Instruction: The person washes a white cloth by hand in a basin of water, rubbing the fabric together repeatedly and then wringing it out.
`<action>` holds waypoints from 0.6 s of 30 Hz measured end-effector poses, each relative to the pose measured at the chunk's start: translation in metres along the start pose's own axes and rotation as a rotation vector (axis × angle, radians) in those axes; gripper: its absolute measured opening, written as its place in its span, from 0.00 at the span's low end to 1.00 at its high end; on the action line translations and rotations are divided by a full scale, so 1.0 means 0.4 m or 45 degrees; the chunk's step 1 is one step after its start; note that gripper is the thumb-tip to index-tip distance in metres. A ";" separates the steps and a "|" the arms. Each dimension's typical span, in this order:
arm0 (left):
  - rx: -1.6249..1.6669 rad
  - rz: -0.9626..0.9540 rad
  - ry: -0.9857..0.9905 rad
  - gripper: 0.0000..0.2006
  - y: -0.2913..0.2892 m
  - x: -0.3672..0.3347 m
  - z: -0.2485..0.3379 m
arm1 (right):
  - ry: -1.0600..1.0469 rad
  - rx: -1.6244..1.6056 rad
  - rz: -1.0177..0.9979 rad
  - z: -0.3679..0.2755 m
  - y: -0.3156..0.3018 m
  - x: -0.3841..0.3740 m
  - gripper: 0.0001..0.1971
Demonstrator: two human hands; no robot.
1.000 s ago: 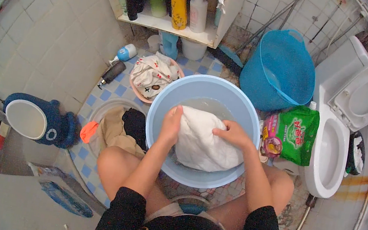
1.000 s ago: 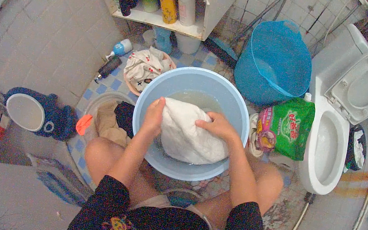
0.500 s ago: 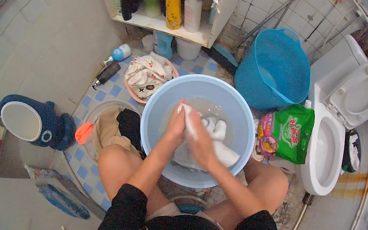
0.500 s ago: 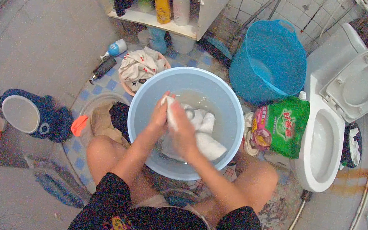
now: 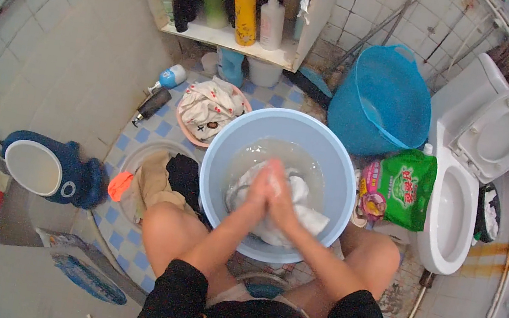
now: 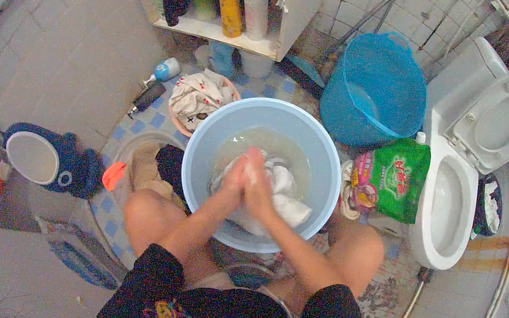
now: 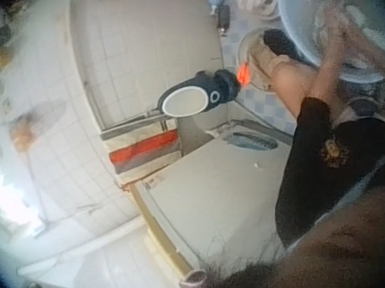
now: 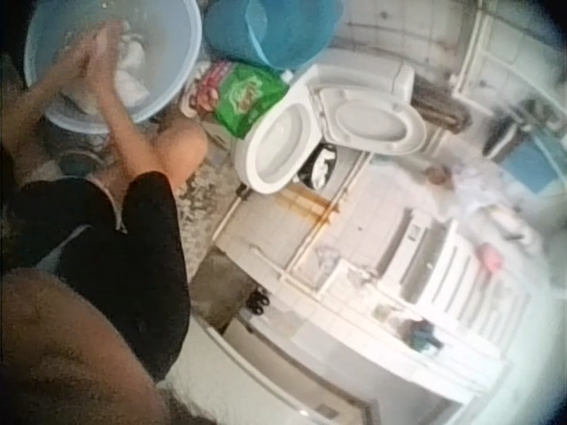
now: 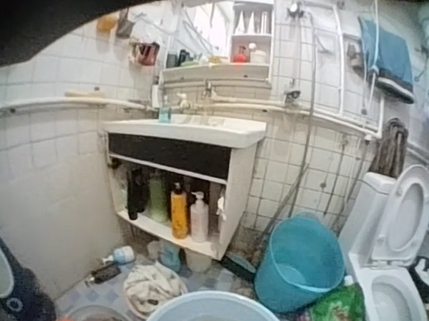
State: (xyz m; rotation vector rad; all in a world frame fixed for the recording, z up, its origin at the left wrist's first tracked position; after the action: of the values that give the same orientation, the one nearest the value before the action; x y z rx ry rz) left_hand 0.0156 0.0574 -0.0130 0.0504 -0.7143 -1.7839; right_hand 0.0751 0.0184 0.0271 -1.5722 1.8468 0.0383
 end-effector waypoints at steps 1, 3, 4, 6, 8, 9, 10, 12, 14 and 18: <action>-0.268 -0.017 0.005 0.25 0.061 0.051 0.023 | 0.445 -0.237 0.066 0.078 -0.059 -0.013 0.26; -0.533 -0.083 0.040 0.22 0.089 0.079 -0.008 | 0.878 -0.483 0.122 0.131 -0.075 0.001 0.27; -0.532 -0.088 0.040 0.22 0.076 0.062 -0.024 | 0.892 -0.511 0.140 0.140 -0.075 0.008 0.28; -0.722 -0.013 0.046 0.23 0.040 0.013 -0.031 | 0.623 -0.339 0.088 0.130 -0.048 0.019 0.28; -0.435 0.079 -0.182 0.24 -0.020 -0.045 -0.017 | 0.350 -0.146 0.004 0.057 0.019 0.048 0.27; -0.140 0.151 -0.206 0.24 -0.040 -0.044 0.005 | 0.326 -0.111 -0.098 -0.009 0.037 0.044 0.27; 0.154 0.210 -0.226 0.23 -0.046 -0.041 0.013 | 0.300 -0.068 -0.191 -0.046 0.047 0.040 0.27; 0.073 0.096 -0.187 0.24 -0.008 -0.017 -0.036 | 0.463 -0.325 0.068 0.069 0.003 0.021 0.26; -0.564 -0.013 -0.020 0.24 0.042 0.050 -0.028 | 0.619 -0.374 0.121 0.155 -0.056 0.006 0.25; -0.351 0.025 -0.204 0.24 0.057 0.040 -0.023 | 0.574 -0.156 0.056 0.157 -0.043 0.032 0.25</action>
State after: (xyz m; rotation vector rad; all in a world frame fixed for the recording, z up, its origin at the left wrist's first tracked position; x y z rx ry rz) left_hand 0.0333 0.0356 -0.0044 -0.2868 -0.5730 -1.8670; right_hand 0.1202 0.0310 -0.0199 -1.7278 2.2599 -0.2019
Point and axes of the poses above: each hand's wrist, its own x-axis away from the middle knuckle, its own y-axis out of the palm, z = x × y, the point moved 5 cm from there along -x, towards the middle knuckle, and after that the axes turned 5 degrees about -x, right-handed, at the moved point
